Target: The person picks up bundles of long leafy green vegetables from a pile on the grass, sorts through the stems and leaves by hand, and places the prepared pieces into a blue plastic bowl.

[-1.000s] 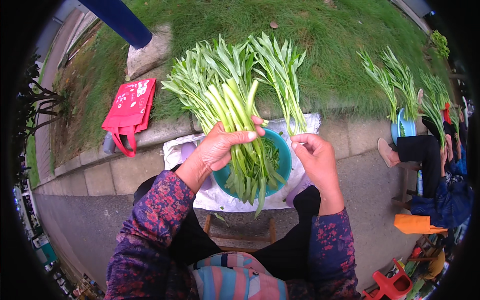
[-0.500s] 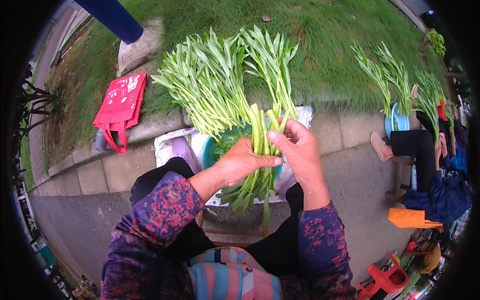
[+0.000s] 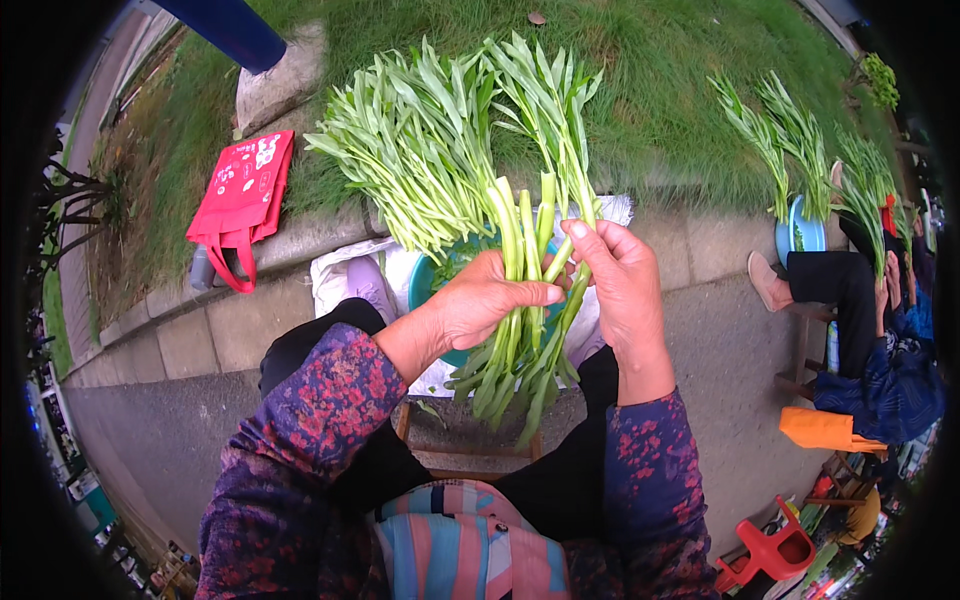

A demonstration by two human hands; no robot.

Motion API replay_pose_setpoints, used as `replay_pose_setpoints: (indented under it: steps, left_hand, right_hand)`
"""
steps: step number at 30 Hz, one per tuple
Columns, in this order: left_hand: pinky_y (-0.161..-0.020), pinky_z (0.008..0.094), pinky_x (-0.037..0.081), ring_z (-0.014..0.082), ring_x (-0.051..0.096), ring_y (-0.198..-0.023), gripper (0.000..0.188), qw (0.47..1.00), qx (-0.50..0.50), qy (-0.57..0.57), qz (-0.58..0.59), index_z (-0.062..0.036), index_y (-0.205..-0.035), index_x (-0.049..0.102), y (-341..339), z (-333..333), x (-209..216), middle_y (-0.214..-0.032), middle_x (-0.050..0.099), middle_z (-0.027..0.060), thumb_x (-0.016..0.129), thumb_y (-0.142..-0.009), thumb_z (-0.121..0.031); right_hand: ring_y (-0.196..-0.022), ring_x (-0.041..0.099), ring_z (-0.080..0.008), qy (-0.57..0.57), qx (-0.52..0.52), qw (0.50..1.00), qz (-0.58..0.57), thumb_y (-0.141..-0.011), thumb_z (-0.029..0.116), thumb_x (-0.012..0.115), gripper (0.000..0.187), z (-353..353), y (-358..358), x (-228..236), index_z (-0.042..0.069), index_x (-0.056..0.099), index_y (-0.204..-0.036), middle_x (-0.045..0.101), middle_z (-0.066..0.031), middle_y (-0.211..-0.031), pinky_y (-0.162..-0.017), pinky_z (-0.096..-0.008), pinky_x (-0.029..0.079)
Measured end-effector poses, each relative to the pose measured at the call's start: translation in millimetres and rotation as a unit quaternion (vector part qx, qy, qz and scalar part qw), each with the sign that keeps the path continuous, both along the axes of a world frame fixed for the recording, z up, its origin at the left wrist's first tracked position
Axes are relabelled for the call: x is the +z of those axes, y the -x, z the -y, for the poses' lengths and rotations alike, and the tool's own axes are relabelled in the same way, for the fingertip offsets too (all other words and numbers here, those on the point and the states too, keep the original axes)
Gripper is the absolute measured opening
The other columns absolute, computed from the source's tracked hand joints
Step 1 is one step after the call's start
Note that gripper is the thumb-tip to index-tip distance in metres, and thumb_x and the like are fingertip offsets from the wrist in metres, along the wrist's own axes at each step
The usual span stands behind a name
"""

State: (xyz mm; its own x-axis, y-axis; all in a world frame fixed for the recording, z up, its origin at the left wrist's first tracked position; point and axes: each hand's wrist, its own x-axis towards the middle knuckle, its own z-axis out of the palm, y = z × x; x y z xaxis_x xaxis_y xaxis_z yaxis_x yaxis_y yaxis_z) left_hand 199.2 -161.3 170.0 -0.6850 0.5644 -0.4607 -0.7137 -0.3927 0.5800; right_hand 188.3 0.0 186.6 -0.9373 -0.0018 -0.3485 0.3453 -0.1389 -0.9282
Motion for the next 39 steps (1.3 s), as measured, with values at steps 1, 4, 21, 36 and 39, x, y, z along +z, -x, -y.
replay_pose_setpoints:
  steps: [1, 4, 21, 36, 39]
  left_hand:
    - [-0.083, 0.0268, 0.046, 0.0119, 0.058, -0.092, 0.037, 1.000, 0.002, 0.007, -0.009, -0.0007, -0.116, 0.058, -0.3, -0.3, 0.6, -0.104, 0.062, 0.0049, 0.068, -0.080, -0.002]
    - [-0.082, 0.0261, 0.046, 0.0116, 0.058, -0.092, 0.037, 0.999, -0.003, 0.036, -0.023, -0.0004, -0.115, 0.058, -1.9, -3.7, -3.3, -0.104, 0.062, 0.0047, 0.069, -0.080, -0.005]
    - [-0.080, 0.0267, 0.044, 0.0110, 0.054, -0.090, 0.033, 0.955, -0.123, 0.215, -0.162, 0.0005, -0.115, 0.056, -3.4, -4.3, -4.1, -0.099, 0.061, 0.0046, 0.061, -0.087, -0.017]
    - [-0.090, 0.0277, 0.043, 0.0120, 0.055, -0.099, 0.032, 0.959, -0.021, 0.205, -0.192, -0.0008, -0.121, 0.054, 2.2, 2.9, 5.3, -0.108, 0.061, 0.0067, 0.049, -0.091, -0.009]
    - [-0.094, 0.0305, 0.043, 0.0168, 0.056, -0.105, 0.031, 0.970, 0.018, 0.165, -0.179, 0.0001, -0.120, 0.053, 4.9, 6.0, 3.3, -0.110, 0.061, 0.0100, 0.047, -0.091, -0.008]
  right_hand:
    - [-0.059, 0.050, -0.0047, 0.020, -0.005, 1.000, 0.019, -0.089, 0.024, 0.062, 0.024, 2.3, -0.2, 4.3, 0.001, 0.060, -0.083, 0.058, 0.0011, -0.070, -0.053, -0.0213, 0.041]
    - [-0.061, 0.049, -0.0056, 0.045, -0.029, 0.998, 0.035, -0.090, 0.027, 0.060, 0.023, 8.9, -2.0, 0.9, 0.003, 0.060, -0.090, 0.057, 0.0011, -0.075, -0.056, -0.0210, 0.040]
    - [-0.072, 0.050, -0.0068, 0.015, 0.018, 1.000, 0.010, -0.091, 0.033, 0.057, 0.032, 17.2, -6.7, -2.7, 0.001, 0.060, -0.095, 0.059, -0.0011, -0.081, -0.065, -0.0235, 0.043]
    - [-0.074, 0.054, -0.0092, 0.024, -0.086, 0.996, 0.008, -0.092, 0.032, 0.056, 0.029, -2.6, -0.6, -5.0, 0.003, 0.058, -0.093, 0.058, -0.0019, -0.083, -0.067, -0.0250, 0.044]
    - [-0.072, 0.052, -0.0088, 0.034, -0.106, 0.994, 0.006, -0.091, 0.033, 0.057, 0.029, -7.0, 1.7, -7.4, 0.003, 0.058, -0.092, 0.057, -0.0013, -0.082, -0.065, -0.0244, 0.042]
